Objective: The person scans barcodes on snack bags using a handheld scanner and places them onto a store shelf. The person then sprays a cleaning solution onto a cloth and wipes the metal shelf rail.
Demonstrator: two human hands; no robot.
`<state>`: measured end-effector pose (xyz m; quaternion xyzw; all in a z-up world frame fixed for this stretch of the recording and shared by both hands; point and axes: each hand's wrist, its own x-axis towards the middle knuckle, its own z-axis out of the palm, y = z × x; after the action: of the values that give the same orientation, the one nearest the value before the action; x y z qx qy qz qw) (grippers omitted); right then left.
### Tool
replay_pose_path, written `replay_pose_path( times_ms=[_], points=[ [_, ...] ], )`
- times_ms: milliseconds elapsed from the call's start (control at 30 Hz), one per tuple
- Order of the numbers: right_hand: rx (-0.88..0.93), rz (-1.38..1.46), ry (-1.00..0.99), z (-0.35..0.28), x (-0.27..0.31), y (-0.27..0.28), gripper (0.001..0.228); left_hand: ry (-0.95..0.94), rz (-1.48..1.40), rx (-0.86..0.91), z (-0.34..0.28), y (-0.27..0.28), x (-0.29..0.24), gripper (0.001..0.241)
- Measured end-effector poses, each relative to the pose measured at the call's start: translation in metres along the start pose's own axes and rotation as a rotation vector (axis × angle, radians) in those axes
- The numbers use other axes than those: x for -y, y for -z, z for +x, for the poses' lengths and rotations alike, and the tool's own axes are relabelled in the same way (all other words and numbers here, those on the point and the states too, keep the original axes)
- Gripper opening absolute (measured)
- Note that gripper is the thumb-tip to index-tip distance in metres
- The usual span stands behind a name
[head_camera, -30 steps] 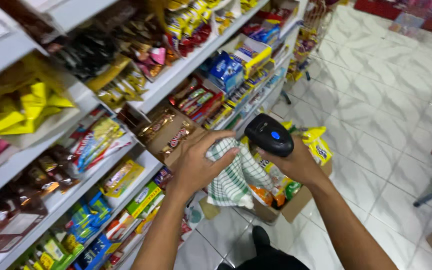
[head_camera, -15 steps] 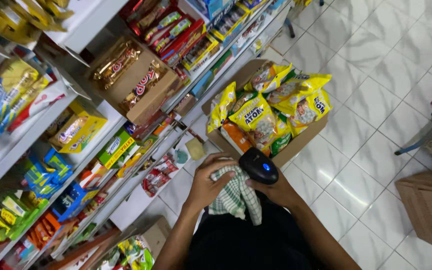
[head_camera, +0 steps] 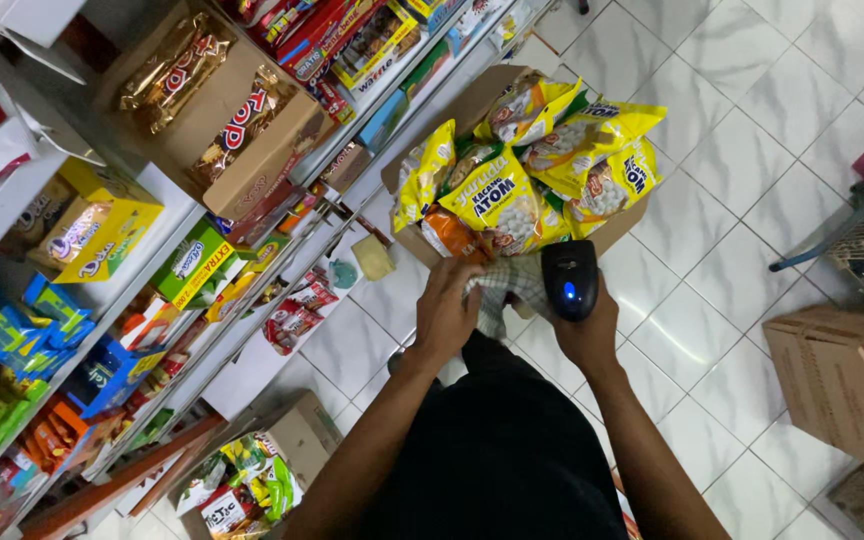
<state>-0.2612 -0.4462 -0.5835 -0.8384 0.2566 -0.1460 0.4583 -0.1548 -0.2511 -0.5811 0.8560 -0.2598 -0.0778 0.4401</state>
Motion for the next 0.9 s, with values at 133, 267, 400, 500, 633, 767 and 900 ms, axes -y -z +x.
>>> replay_pose_path(
  times_ms=[133,267,400,500,633,767,900],
  points=[
    [0.146,0.038,-0.032,0.002,-0.034,-0.044,0.048,-0.07,0.165,0.105,-0.007,-0.034,0.036,0.043],
    [0.22,0.106,0.031,-0.001,-0.054,-0.059,0.056,-0.129,0.288,0.143,-0.006,-0.04,0.048,0.051],
    [0.267,0.155,-0.146,0.006,-0.061,-0.053,0.048,0.005,0.14,0.363,0.01,-0.021,0.043,0.048],
    [0.232,0.131,-0.157,0.007,-0.061,-0.042,0.046,-0.037,-0.18,0.226,0.024,-0.017,0.047,0.055],
    [0.16,0.264,-0.121,0.0,-0.049,-0.043,0.049,0.318,-0.439,-0.044,0.037,-0.066,0.054,0.065],
    [0.203,0.383,-0.162,-0.004,-0.037,-0.058,0.063,0.389,-1.058,-0.354,0.054,-0.136,0.074,0.066],
    [0.174,0.303,-0.261,-0.005,-0.061,-0.07,0.05,0.509,-0.858,-0.487,0.052,-0.145,0.072,0.069]
  ],
)
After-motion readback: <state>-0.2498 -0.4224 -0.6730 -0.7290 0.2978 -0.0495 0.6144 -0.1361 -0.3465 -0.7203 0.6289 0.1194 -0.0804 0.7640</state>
